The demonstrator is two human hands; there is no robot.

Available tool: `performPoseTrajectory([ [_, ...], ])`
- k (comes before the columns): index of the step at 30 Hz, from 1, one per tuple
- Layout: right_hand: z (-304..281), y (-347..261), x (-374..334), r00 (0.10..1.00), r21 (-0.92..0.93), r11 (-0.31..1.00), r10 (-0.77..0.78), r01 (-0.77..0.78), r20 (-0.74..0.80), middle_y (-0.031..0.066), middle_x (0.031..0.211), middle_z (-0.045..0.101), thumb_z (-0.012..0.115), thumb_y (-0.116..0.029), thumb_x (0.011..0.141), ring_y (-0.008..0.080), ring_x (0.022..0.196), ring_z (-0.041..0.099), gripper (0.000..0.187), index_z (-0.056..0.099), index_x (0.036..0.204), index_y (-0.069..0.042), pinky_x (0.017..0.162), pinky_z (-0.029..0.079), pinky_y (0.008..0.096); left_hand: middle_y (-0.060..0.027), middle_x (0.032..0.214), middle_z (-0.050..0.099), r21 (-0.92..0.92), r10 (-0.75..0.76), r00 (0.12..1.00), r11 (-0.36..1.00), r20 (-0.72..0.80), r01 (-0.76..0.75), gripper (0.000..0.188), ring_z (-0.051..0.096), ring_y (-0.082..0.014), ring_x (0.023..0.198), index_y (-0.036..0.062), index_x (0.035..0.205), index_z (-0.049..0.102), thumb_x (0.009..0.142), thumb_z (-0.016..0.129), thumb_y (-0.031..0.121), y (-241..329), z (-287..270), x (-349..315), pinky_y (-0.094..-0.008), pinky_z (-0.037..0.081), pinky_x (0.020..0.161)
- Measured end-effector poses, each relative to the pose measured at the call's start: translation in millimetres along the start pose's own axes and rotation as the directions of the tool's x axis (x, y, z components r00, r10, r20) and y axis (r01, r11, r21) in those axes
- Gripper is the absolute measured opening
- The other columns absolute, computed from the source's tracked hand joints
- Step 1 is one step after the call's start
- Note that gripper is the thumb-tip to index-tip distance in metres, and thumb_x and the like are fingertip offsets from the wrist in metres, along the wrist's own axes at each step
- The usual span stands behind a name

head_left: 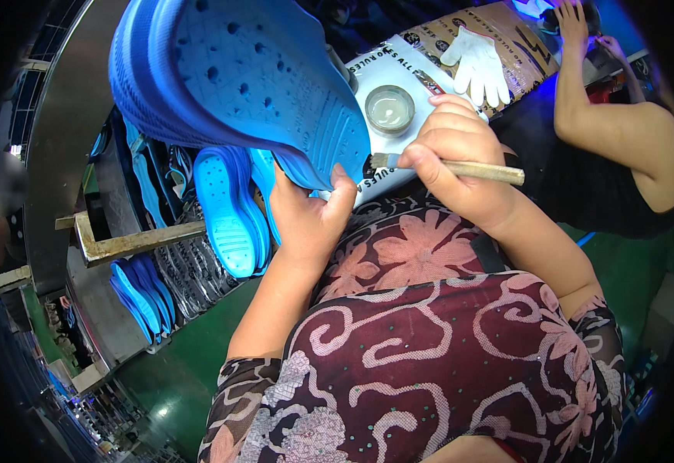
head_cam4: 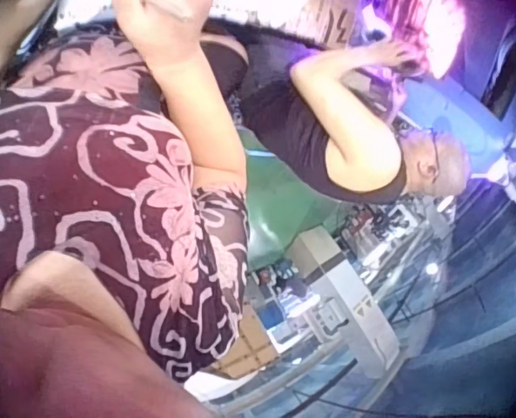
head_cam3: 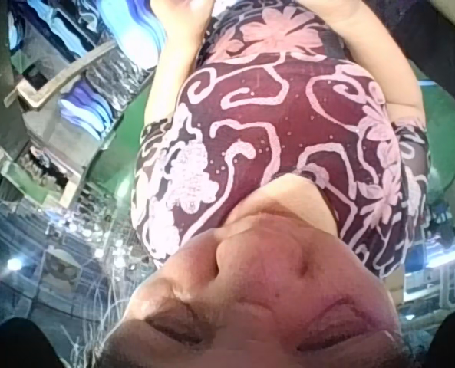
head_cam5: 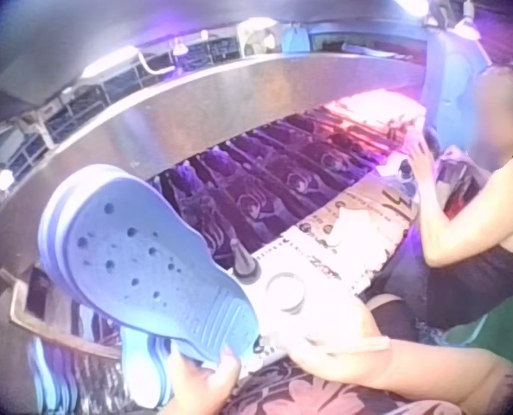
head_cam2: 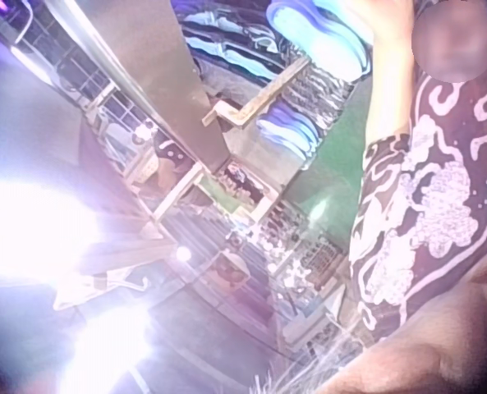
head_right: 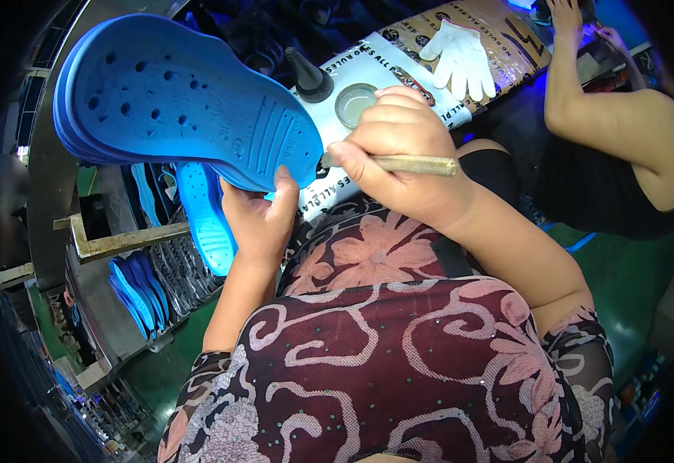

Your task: The person applies glue to shoe soles by dipping a brush into an adhesive container, spreading it onto each sole, and placing the soles onto an overhead shelf.

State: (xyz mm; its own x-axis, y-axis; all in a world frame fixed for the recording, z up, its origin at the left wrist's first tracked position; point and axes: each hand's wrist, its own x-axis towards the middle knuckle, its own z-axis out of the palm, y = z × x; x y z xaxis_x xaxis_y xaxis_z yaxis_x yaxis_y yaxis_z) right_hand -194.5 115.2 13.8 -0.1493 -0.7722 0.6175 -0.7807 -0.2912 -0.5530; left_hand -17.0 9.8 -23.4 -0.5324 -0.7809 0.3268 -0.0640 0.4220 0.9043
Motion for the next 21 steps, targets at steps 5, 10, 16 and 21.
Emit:
performPoseTrajectory([
  [5, 6.5, -1.0, -2.1, 0.998, -0.012, 0.998, -0.057, 0.057, -0.031, 0.0048, 0.059, 0.051, 0.068, -0.017, 0.077, 0.0242, 0.060, 0.051, 0.018, 0.062, 0.064, -0.007, 0.077, 0.042, 0.0365, -0.0150, 0.088, 0.066, 0.067, 0.187, 0.982, 0.981, -0.026, -0.185, 0.048, 0.066, -0.0211, 0.077, -0.0051, 0.114, 0.046, 0.070, 0.064, -0.001, -7.1, 1.8, 1.5, -0.0298, 0.051, 0.070],
  [10, -3.1, -1.9, -2.7, 1.000, -0.060, 0.998, -0.009, 0.009, 0.000, 0.0063, 0.057, 0.050, 0.068, -0.017, 0.077, 0.0250, 0.059, 0.051, 0.019, 0.061, 0.063, -0.006, 0.077, 0.042, 0.0364, -0.0150, 0.088, 0.066, 0.062, 0.192, 0.980, 0.980, -0.060, -0.188, 0.047, 0.066, -0.0210, 0.076, -0.0053, 0.114, 0.046, 0.070, 0.064, -0.001, -10.7, 2.4, 0.4, -0.0298, 0.051, 0.070],
  [16, 3.4, -4.8, -4.3, 0.999, -0.032, 0.998, -0.054, 0.054, -0.006, 0.0056, 0.058, 0.053, 0.069, -0.017, 0.077, 0.0246, 0.059, 0.053, 0.017, 0.063, 0.065, -0.006, 0.075, 0.043, 0.0371, -0.0148, 0.087, 0.066, 0.048, 0.189, 0.980, 0.981, -0.069, -0.186, 0.047, 0.066, -0.0212, 0.075, -0.0055, 0.113, 0.046, 0.070, 0.064, -0.001, -5.6, 4.6, 2.9, -0.0298, 0.051, 0.069],
  [21, -0.1, -2.8, -0.5, 1.000, 0.007, 1.000, -0.026, 0.026, -0.010, 0.0049, 0.057, 0.053, 0.070, -0.018, 0.076, 0.0240, 0.058, 0.053, 0.019, 0.062, 0.063, -0.007, 0.075, 0.043, 0.0368, -0.0143, 0.085, 0.066, 0.084, 0.212, 0.976, 0.975, -0.052, -0.208, 0.046, 0.066, -0.0214, 0.074, -0.0048, 0.112, 0.046, 0.070, 0.064, -0.001, -7.2, 4.8, 2.8, -0.0303, 0.051, 0.068],
])
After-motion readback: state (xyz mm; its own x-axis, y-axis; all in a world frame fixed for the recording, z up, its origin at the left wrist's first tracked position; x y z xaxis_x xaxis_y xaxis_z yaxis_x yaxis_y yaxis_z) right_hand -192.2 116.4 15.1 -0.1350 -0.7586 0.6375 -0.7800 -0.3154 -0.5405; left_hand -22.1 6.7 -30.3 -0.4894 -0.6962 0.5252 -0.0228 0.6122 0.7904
